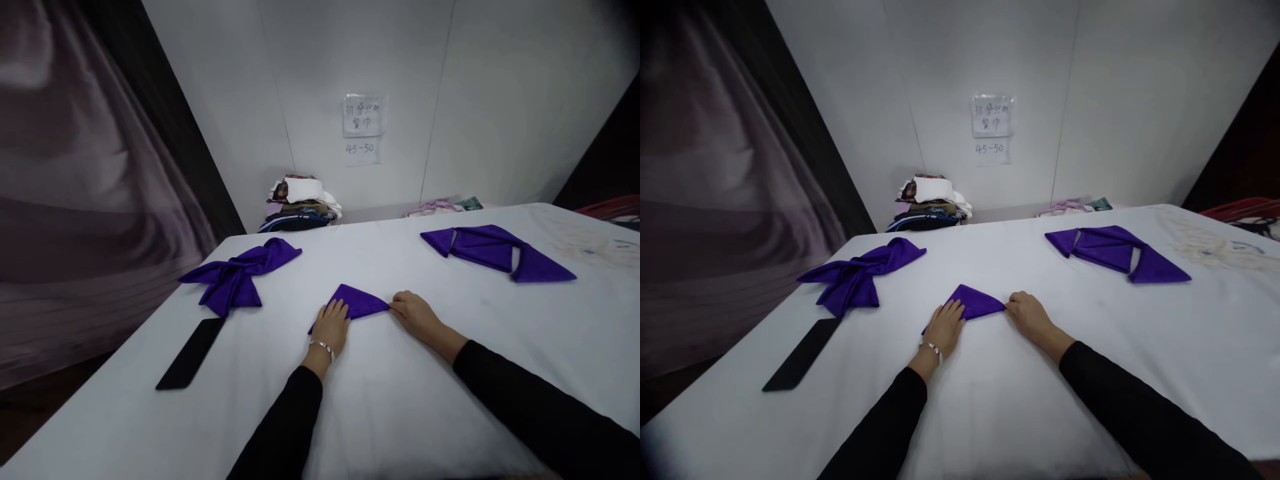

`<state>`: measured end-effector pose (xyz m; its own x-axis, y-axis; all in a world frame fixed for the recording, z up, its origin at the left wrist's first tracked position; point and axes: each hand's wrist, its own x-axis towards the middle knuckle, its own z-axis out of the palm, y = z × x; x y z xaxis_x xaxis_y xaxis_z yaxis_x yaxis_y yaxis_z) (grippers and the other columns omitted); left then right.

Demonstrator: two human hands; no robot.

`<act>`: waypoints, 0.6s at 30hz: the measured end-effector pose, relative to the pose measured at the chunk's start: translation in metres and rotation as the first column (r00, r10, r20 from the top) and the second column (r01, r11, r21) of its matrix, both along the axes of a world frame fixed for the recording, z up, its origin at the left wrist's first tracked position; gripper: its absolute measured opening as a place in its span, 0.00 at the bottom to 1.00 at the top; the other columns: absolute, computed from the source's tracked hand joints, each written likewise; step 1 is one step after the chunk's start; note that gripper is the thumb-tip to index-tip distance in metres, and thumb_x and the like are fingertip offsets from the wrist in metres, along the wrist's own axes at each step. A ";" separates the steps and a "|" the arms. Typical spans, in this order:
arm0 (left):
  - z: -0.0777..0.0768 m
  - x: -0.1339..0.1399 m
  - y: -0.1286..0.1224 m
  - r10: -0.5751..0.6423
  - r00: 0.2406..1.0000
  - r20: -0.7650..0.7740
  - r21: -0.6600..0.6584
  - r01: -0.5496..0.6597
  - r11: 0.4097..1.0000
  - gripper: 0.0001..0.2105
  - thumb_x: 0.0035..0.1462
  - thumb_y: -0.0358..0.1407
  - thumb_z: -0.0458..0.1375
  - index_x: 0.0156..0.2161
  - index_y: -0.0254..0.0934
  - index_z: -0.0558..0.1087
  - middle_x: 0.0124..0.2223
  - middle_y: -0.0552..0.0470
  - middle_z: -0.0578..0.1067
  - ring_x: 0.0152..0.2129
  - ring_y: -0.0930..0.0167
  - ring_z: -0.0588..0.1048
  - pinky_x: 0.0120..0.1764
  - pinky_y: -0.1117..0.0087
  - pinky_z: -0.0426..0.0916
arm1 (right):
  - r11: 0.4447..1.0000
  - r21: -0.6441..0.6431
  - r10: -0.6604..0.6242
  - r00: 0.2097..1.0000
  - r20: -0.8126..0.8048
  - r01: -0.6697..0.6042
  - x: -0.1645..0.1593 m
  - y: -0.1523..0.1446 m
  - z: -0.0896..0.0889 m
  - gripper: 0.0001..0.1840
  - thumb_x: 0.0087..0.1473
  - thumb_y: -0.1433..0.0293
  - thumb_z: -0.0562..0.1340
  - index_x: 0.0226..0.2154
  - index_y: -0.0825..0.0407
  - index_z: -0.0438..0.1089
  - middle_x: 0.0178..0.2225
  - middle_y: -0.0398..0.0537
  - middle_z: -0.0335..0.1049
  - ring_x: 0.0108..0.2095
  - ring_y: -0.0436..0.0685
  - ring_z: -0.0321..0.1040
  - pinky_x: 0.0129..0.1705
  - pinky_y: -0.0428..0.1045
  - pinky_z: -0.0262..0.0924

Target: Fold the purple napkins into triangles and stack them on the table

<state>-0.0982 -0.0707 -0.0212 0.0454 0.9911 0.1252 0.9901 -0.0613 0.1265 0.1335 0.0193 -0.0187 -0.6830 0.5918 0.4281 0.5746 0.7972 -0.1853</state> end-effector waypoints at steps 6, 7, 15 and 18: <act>0.002 0.000 -0.001 -0.002 1.000 0.006 -0.034 0.002 0.999 0.20 0.61 0.37 0.42 0.57 0.37 0.59 0.61 0.48 0.59 0.59 0.66 0.53 0.59 0.57 0.47 | 0.990 0.021 0.144 0.987 -0.066 -0.143 -0.038 -0.019 0.017 0.23 0.57 0.67 0.51 0.55 0.53 0.58 0.56 0.57 0.58 0.57 0.62 0.50 0.55 0.61 0.49; 0.002 0.000 -0.001 -0.004 1.000 0.015 -0.038 0.005 0.999 0.20 0.60 0.37 0.42 0.57 0.37 0.58 0.61 0.48 0.58 0.59 0.66 0.52 0.59 0.57 0.47 | 0.981 -0.012 0.193 0.980 -0.042 -0.194 -0.050 -0.022 0.018 0.26 0.58 0.63 0.51 0.57 0.53 0.54 0.58 0.56 0.54 0.59 0.62 0.46 0.57 0.62 0.45; 0.002 -0.003 -0.004 -0.018 0.997 0.074 -0.090 0.024 0.996 0.23 0.58 0.37 0.42 0.59 0.36 0.54 0.62 0.49 0.55 0.60 0.67 0.48 0.60 0.58 0.44 | 0.953 -0.251 0.219 0.961 0.172 -0.172 -0.093 -0.005 -0.005 0.41 0.54 0.46 0.44 0.61 0.55 0.44 0.62 0.56 0.41 0.62 0.61 0.33 0.60 0.61 0.31; 0.000 -0.003 -0.005 -0.016 0.996 0.089 -0.066 0.022 0.998 0.24 0.60 0.41 0.41 0.59 0.36 0.55 0.62 0.48 0.55 0.60 0.67 0.48 0.60 0.58 0.44 | 0.958 -0.240 0.204 0.962 0.180 -0.158 -0.075 0.005 -0.016 0.40 0.55 0.46 0.44 0.61 0.52 0.43 0.62 0.54 0.40 0.62 0.61 0.34 0.60 0.61 0.32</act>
<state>-0.1011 -0.0755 -0.0210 0.0561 0.9964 0.0630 0.9735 -0.0686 0.2182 0.0583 0.0242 -0.0346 -0.8457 0.5141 0.1432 0.4678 0.8433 -0.2646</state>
